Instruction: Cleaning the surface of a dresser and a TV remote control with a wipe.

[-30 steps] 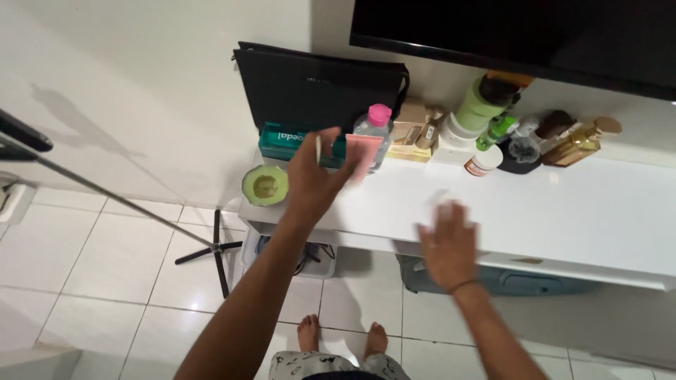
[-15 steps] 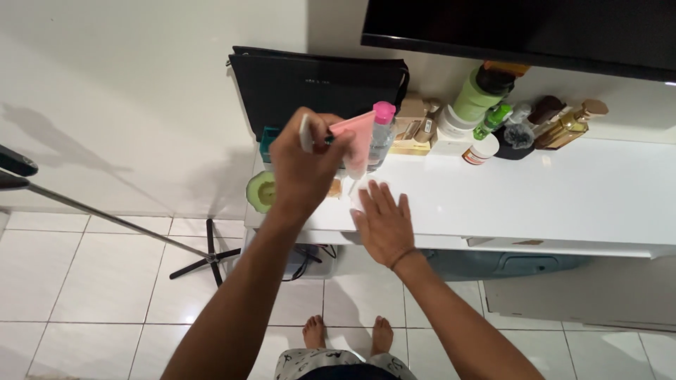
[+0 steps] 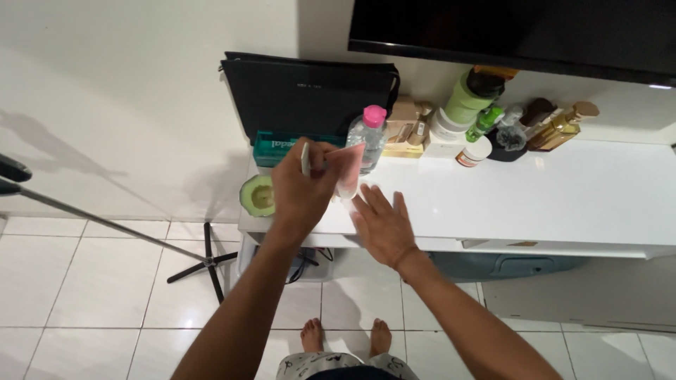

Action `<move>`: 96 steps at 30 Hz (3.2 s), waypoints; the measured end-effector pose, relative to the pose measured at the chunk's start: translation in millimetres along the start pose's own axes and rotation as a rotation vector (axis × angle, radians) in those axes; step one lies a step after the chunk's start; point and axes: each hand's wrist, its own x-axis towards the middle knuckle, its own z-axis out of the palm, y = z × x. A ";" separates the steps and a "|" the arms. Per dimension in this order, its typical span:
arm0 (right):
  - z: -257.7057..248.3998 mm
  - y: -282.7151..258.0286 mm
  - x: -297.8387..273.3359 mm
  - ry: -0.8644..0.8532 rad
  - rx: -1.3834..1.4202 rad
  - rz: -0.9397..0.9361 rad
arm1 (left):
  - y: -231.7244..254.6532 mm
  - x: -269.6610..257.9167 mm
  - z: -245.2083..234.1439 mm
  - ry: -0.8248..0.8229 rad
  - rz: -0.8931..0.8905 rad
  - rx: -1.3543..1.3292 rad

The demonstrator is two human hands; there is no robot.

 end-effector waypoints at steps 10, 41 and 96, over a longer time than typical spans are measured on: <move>6.4 70.6 26.6 0.106 -0.010 0.107 | -25.5 5.0 20.4 -0.045 0.011 0.143; 16.7 -37.5 -47.7 0.198 0.065 0.112 | -93.7 -26.6 -8.3 -0.194 0.198 0.538; -24.7 -188.1 68.0 -0.215 -0.116 -0.306 | -7.5 -39.5 -165.6 -0.324 -0.661 1.099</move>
